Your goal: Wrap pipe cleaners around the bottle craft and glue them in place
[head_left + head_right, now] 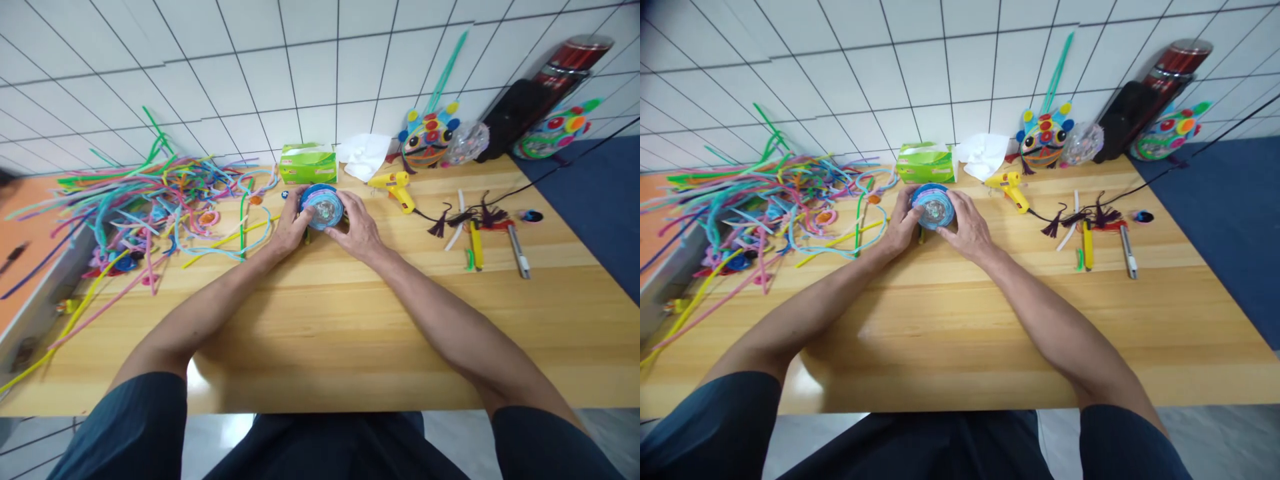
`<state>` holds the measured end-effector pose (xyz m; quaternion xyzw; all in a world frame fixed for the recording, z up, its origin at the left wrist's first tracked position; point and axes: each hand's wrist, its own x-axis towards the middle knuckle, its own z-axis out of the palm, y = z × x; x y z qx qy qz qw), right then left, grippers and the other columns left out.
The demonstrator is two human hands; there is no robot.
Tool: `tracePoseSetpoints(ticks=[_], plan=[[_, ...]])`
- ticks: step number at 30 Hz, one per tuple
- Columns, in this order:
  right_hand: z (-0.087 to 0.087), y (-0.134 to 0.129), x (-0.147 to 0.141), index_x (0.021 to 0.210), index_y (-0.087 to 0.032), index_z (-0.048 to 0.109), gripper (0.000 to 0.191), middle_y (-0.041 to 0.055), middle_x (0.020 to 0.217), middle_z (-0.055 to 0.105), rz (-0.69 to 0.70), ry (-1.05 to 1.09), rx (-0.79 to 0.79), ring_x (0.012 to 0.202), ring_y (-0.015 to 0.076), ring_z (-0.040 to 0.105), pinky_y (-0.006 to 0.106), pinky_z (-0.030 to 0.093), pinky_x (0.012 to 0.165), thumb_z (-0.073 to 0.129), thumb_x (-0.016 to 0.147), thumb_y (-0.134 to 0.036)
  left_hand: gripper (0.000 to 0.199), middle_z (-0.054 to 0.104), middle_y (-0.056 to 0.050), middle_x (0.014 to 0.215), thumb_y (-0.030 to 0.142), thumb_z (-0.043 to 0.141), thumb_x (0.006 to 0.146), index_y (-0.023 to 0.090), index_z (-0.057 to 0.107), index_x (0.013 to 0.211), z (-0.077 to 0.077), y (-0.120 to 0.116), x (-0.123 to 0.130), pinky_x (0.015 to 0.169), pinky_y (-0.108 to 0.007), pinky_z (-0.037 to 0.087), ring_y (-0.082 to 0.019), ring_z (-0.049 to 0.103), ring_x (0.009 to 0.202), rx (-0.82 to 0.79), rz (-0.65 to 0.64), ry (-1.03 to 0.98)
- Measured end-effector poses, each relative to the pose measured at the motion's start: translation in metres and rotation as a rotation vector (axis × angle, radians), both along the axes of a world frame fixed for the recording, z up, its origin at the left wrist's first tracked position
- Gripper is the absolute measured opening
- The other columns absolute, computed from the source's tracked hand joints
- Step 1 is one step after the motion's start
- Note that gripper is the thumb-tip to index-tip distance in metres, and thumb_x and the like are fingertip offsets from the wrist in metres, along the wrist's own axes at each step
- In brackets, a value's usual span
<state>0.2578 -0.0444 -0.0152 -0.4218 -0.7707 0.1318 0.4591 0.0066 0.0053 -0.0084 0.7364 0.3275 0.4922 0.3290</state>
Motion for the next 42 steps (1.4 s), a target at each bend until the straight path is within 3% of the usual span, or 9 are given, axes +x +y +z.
tracePoseSetpoints(ticks=[7,18,26,30,42], plan=[[0.003,-0.001,-0.009,0.182,-0.025,0.052,0.095,0.0219,0.185,0.065,-0.013,0.007,-0.011,0.177,0.0456,0.060,0.076,0.054,0.148,0.094,0.097,-0.036,0.085,0.073,-0.017,0.165,0.090,0.075,0.108,0.027,0.062,0.163,0.001,-0.004,-0.004,0.140,-0.060,0.057,-0.040,0.072,0.156,-0.039,0.031,0.028],[0.005,-0.005,-0.005,0.184,-0.028,0.049,0.096,0.0206,0.189,0.061,-0.003,-0.033,-0.017,0.180,0.0449,0.057,0.075,0.050,0.151,0.093,0.100,-0.040,0.073,0.075,-0.016,0.160,0.082,0.070,0.118,0.027,0.060,0.164,-0.003,-0.018,-0.001,0.127,-0.050,0.067,-0.033,0.079,0.143,0.024,0.032,-0.019],[0.000,-0.012,-0.001,0.188,-0.028,0.040,0.109,0.0212,0.190,0.058,-0.082,-0.062,-0.022,0.182,0.0472,0.053,0.077,0.047,0.152,0.097,0.098,-0.051,0.071,0.067,-0.016,0.174,0.078,0.069,0.121,0.032,0.051,0.172,-0.008,-0.015,0.000,0.136,-0.053,0.064,-0.035,0.074,0.158,0.038,-0.037,0.005],[-0.001,-0.013,0.001,0.188,-0.026,0.039,0.115,0.0229,0.188,0.059,-0.096,-0.081,-0.054,0.178,0.0484,0.057,0.076,0.053,0.148,0.101,0.094,-0.053,0.070,0.066,-0.016,0.176,0.076,0.069,0.122,0.032,0.050,0.173,-0.006,-0.015,0.001,0.141,-0.055,0.060,-0.035,0.071,0.162,0.058,-0.045,0.028],[0.002,-0.011,0.003,0.187,-0.031,0.041,0.109,0.0190,0.191,0.058,-0.069,-0.045,-0.104,0.180,0.0463,0.054,0.074,0.055,0.147,0.099,0.096,-0.050,0.073,0.065,-0.014,0.176,0.080,0.072,0.119,0.034,0.053,0.171,-0.002,-0.014,-0.001,0.144,-0.059,0.057,-0.038,0.067,0.165,0.029,-0.064,0.017]])
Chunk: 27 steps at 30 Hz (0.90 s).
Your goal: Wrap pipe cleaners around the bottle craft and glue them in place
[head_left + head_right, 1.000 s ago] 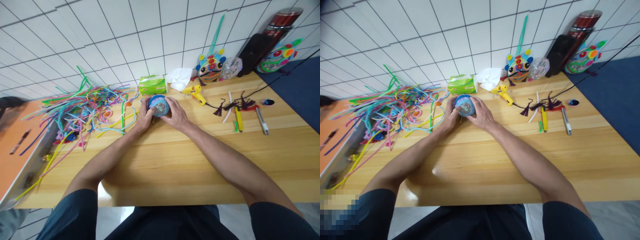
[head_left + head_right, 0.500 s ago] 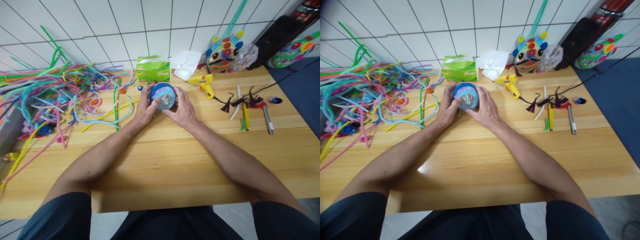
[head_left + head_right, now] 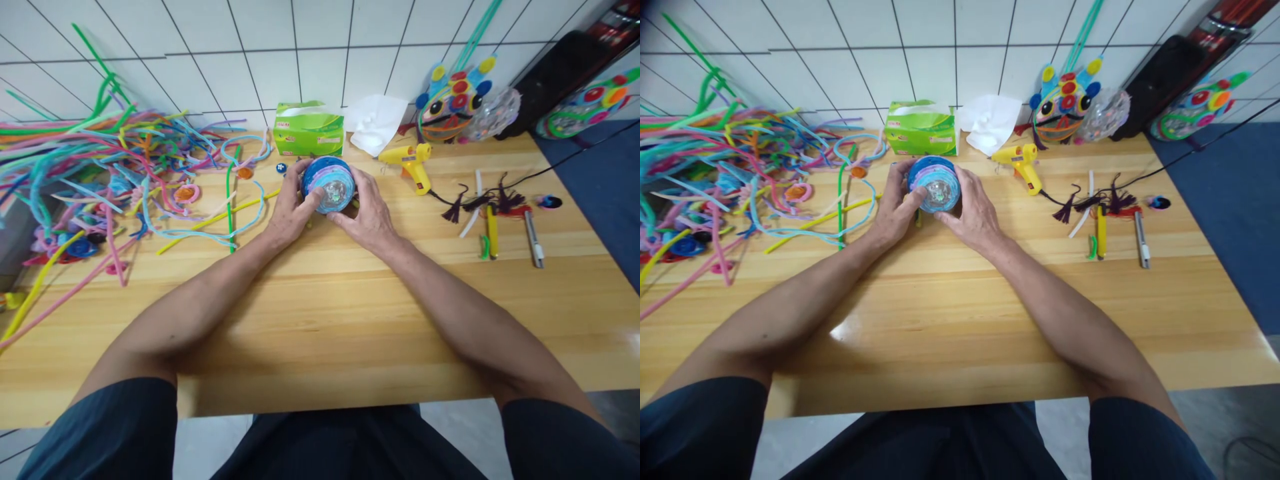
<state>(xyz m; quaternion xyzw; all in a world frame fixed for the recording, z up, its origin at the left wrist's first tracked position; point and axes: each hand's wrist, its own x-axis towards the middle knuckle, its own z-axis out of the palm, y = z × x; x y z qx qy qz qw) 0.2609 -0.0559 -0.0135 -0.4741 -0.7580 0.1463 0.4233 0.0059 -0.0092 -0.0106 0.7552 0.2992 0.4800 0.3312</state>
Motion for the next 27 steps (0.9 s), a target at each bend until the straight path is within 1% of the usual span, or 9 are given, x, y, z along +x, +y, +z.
tracePoseSetpoints(ticks=[3,6,11,15,19,23,27], plan=[[-0.0006,0.0000,0.0006,0.188,-0.033,0.039,0.110,0.0180,0.191,0.057,0.008,0.006,-0.011,0.182,0.0471,0.052,0.077,0.054,0.148,0.098,0.097,-0.049,0.076,0.066,-0.014,0.175,0.084,0.074,0.115,0.033,0.056,0.169,0.0003,0.0000,0.0027,0.146,-0.062,0.056,-0.040,0.067,0.165,-0.033,0.013,-0.047],[-0.0004,-0.0004,0.0008,0.188,-0.035,0.037,0.111,0.0168,0.192,0.056,0.004,0.001,-0.021,0.183,0.0475,0.050,0.079,0.051,0.149,0.098,0.097,-0.051,0.079,0.068,-0.014,0.173,0.087,0.077,0.113,0.032,0.058,0.168,-0.0009,0.0008,0.0045,0.145,-0.063,0.057,-0.040,0.069,0.163,-0.036,0.018,-0.061],[-0.0007,-0.0003,0.0002,0.189,-0.031,0.037,0.114,0.0192,0.192,0.056,-0.010,-0.004,-0.017,0.182,0.0488,0.051,0.076,0.053,0.149,0.097,0.095,-0.055,0.082,0.067,-0.016,0.174,0.088,0.072,0.114,0.032,0.055,0.171,-0.0019,0.0013,0.0052,0.144,-0.065,0.057,-0.042,0.069,0.163,-0.017,0.030,-0.038],[-0.0020,0.0008,0.0004,0.188,-0.032,0.037,0.113,0.0181,0.192,0.056,-0.006,0.013,-0.016,0.182,0.0485,0.052,0.078,0.052,0.148,0.097,0.095,-0.053,0.083,0.067,-0.016,0.175,0.089,0.074,0.112,0.032,0.055,0.170,-0.0017,0.0014,0.0054,0.143,-0.064,0.058,-0.042,0.070,0.163,-0.052,0.006,-0.056],[-0.0015,0.0003,0.0007,0.187,-0.031,0.039,0.111,0.0189,0.191,0.057,0.001,0.030,0.012,0.180,0.0476,0.054,0.076,0.053,0.148,0.098,0.096,-0.052,0.083,0.068,-0.016,0.172,0.089,0.074,0.113,0.032,0.055,0.169,-0.0037,0.0027,0.0059,0.142,-0.065,0.058,-0.042,0.070,0.163,-0.056,-0.009,-0.064],[-0.0012,-0.0005,0.0007,0.186,-0.032,0.042,0.110,0.0179,0.191,0.058,-0.019,0.029,0.009,0.179,0.0487,0.056,0.078,0.055,0.146,0.099,0.095,-0.053,0.079,0.069,-0.014,0.171,0.089,0.071,0.114,0.033,0.055,0.168,-0.0062,0.0036,0.0057,0.138,-0.061,0.062,-0.039,0.073,0.158,-0.037,0.010,-0.058],[-0.0040,0.0012,0.0014,0.188,-0.033,0.039,0.111,0.0174,0.192,0.056,0.003,0.029,0.026,0.178,0.0478,0.056,0.079,0.058,0.144,0.098,0.096,-0.051,0.075,0.066,-0.013,0.173,0.086,0.071,0.116,0.035,0.054,0.168,-0.0060,0.0044,0.0033,0.139,-0.058,0.062,-0.038,0.071,0.160,-0.038,0.018,-0.065]])
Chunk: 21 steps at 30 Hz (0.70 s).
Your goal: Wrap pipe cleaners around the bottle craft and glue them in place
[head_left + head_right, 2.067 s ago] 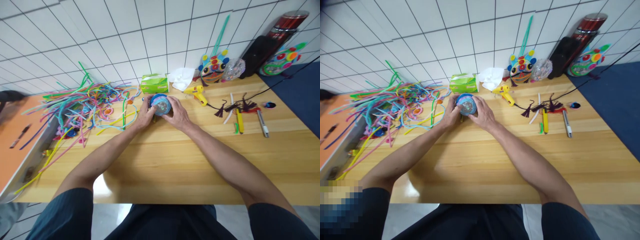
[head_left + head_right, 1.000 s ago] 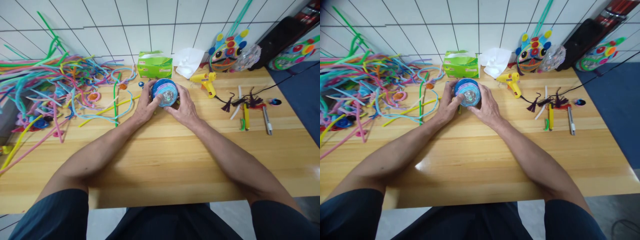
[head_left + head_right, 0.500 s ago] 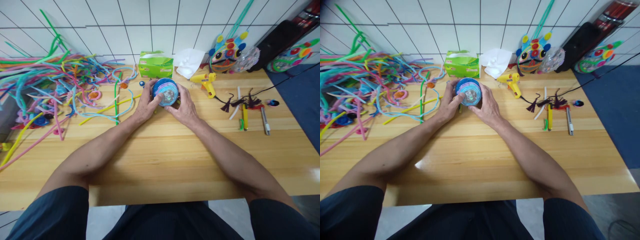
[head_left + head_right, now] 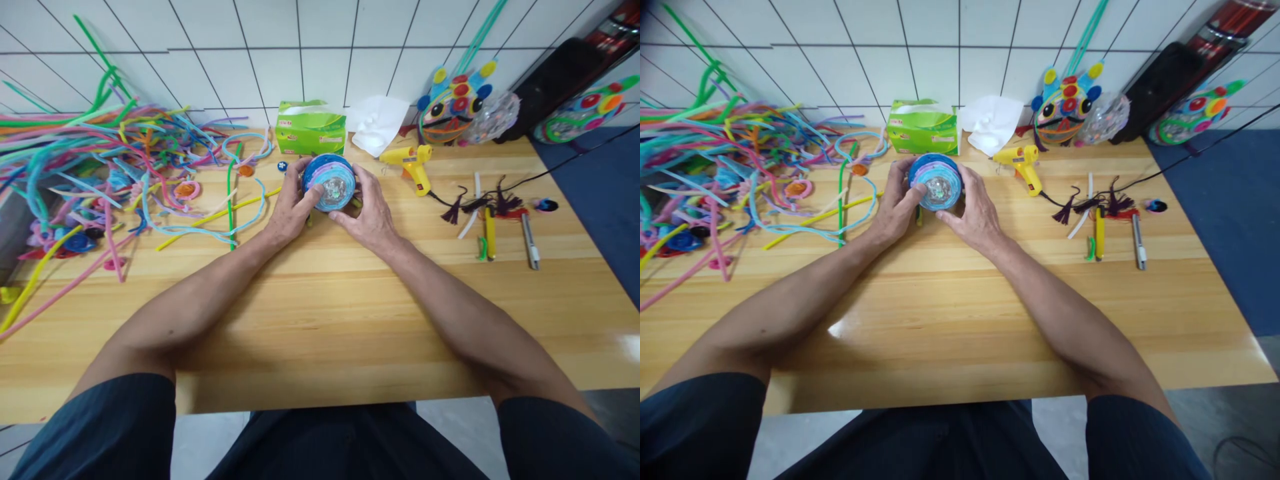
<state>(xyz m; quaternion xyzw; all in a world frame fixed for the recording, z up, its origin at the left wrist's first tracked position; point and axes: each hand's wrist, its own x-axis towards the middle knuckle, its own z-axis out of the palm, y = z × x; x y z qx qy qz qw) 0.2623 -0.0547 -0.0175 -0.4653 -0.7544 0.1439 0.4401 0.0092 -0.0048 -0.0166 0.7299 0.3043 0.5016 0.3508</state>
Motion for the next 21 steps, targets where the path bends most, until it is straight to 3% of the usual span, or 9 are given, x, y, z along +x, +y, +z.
tracePoseSetpoints(ticks=[5,8,15,21], plan=[[-0.001,0.000,0.001,0.188,-0.034,0.041,0.107,0.0169,0.191,0.058,-0.019,0.011,-0.015,0.173,0.0459,0.061,0.074,0.063,0.141,0.096,0.098,-0.054,0.071,0.065,-0.013,0.175,0.080,0.072,0.118,0.035,0.053,0.169,0.001,0.002,-0.003,0.139,-0.060,0.061,-0.038,0.071,0.161,-0.018,-0.037,0.024],[0.000,0.000,0.003,0.186,-0.034,0.043,0.104,0.0175,0.189,0.059,-0.020,0.026,-0.030,0.169,0.0452,0.065,0.070,0.065,0.138,0.094,0.098,-0.056,0.076,0.065,-0.013,0.174,0.085,0.072,0.115,0.034,0.053,0.168,-0.001,0.003,0.000,0.140,-0.060,0.060,-0.039,0.069,0.162,-0.023,-0.024,-0.006],[-0.007,0.004,0.010,0.179,-0.034,0.050,0.086,0.0159,0.177,0.071,-0.026,0.118,-0.100,0.145,0.0379,0.079,0.063,0.072,0.126,0.080,0.106,-0.069,0.080,0.067,-0.014,0.171,0.089,0.071,0.114,0.033,0.053,0.168,-0.003,0.003,0.004,0.138,-0.064,0.061,-0.041,0.070,0.159,-0.030,-0.014,-0.011],[-0.007,0.003,0.005,0.183,-0.037,0.044,0.098,0.0169,0.184,0.063,-0.049,0.122,-0.095,0.153,0.0393,0.076,0.067,0.069,0.131,0.087,0.102,-0.072,0.078,0.067,-0.015,0.172,0.085,0.073,0.115,0.032,0.055,0.168,-0.003,0.002,0.004,0.135,-0.066,0.064,-0.043,0.074,0.158,0.001,-0.007,-0.014]])
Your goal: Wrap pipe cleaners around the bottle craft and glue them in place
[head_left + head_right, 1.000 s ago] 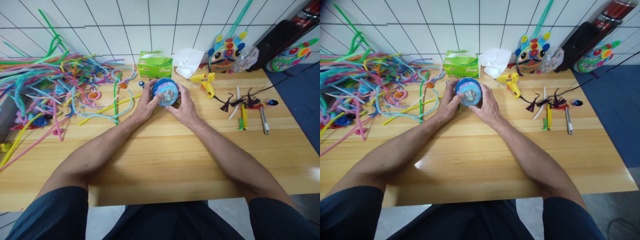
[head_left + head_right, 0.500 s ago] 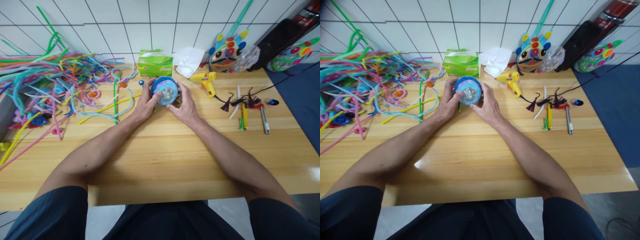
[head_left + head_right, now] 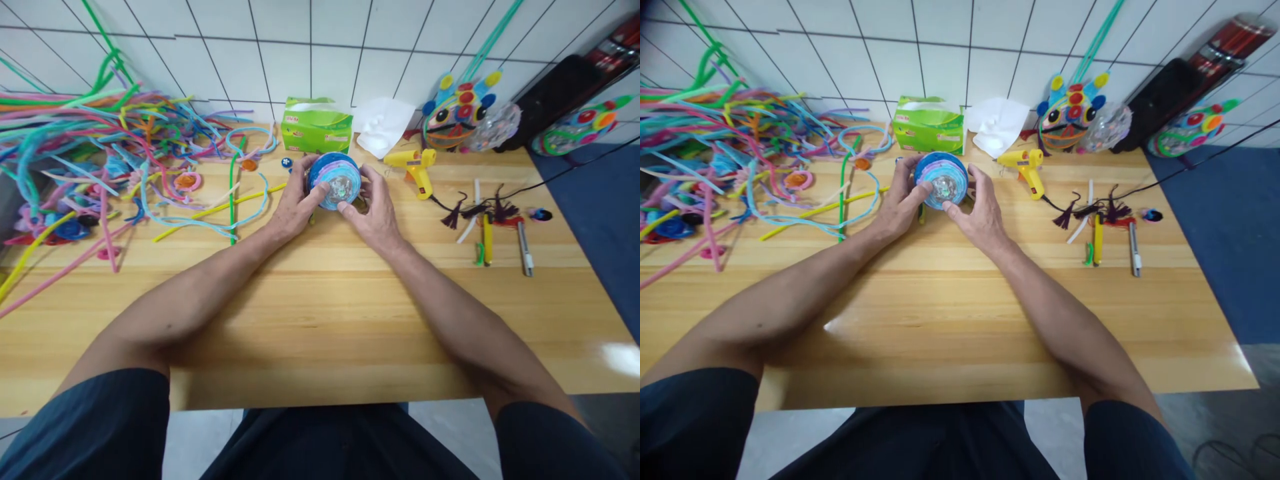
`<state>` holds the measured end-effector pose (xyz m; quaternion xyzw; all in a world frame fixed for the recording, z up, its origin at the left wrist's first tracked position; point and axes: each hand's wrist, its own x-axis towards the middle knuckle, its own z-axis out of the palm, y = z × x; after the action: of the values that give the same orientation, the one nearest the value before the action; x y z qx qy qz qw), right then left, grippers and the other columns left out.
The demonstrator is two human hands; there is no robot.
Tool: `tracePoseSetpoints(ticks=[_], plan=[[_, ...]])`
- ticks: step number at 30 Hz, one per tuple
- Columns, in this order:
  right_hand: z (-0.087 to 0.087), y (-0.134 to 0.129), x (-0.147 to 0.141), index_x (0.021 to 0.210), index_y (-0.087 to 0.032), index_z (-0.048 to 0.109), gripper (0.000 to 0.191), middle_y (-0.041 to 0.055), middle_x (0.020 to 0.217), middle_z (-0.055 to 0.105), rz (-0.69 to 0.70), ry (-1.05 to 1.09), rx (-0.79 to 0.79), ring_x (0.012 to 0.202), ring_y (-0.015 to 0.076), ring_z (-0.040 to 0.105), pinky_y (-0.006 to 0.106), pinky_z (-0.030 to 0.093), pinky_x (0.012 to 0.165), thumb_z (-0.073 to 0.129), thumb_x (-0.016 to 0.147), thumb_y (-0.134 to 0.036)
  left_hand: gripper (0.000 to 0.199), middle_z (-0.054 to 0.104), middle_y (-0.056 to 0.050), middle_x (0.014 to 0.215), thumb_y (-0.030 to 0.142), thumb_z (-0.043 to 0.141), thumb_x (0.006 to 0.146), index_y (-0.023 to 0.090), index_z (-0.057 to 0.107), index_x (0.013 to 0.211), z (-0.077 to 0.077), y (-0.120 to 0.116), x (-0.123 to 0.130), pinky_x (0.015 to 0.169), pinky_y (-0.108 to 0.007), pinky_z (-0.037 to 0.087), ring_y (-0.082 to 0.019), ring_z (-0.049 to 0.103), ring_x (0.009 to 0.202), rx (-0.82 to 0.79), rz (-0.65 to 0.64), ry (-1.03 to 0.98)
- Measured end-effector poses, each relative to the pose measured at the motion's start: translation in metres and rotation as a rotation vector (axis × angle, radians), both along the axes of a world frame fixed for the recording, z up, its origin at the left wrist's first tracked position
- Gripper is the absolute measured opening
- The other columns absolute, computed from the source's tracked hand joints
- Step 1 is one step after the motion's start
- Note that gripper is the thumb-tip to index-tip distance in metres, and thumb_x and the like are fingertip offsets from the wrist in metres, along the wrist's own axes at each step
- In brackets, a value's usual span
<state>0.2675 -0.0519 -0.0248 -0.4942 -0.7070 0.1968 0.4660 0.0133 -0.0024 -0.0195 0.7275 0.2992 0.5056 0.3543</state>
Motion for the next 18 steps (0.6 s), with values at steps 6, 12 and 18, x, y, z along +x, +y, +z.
tracePoseSetpoints(ticks=[6,12,18], plan=[[0.005,-0.001,-0.006,0.187,-0.033,0.038,0.101,0.0200,0.189,0.056,0.030,-0.056,0.050,0.170,0.0442,0.065,0.073,0.066,0.135,0.085,0.105,-0.071,0.081,0.066,-0.014,0.174,0.087,0.080,0.110,0.032,0.058,0.166,0.001,-0.004,0.007,0.145,-0.066,0.055,-0.043,0.067,0.167,-0.060,-0.036,-0.087],[0.007,0.003,-0.004,0.187,-0.038,0.035,0.103,0.0191,0.188,0.057,-0.033,-0.026,0.006,0.170,0.0419,0.066,0.069,0.069,0.133,0.088,0.103,-0.067,0.084,0.066,-0.017,0.174,0.082,0.084,0.108,0.028,0.059,0.167,-0.004,-0.001,0.016,0.150,-0.071,0.048,-0.046,0.063,0.170,-0.026,-0.027,-0.113],[0.018,0.003,-0.013,0.179,-0.030,0.044,0.092,0.0211,0.181,0.063,-0.028,-0.084,0.087,0.170,0.0425,0.064,0.073,0.059,0.142,0.087,0.100,-0.048,0.083,0.069,-0.016,0.170,0.079,0.086,0.107,0.027,0.061,0.165,-0.006,0.002,0.019,0.149,-0.066,0.048,-0.045,0.065,0.166,0.009,-0.005,-0.110]])
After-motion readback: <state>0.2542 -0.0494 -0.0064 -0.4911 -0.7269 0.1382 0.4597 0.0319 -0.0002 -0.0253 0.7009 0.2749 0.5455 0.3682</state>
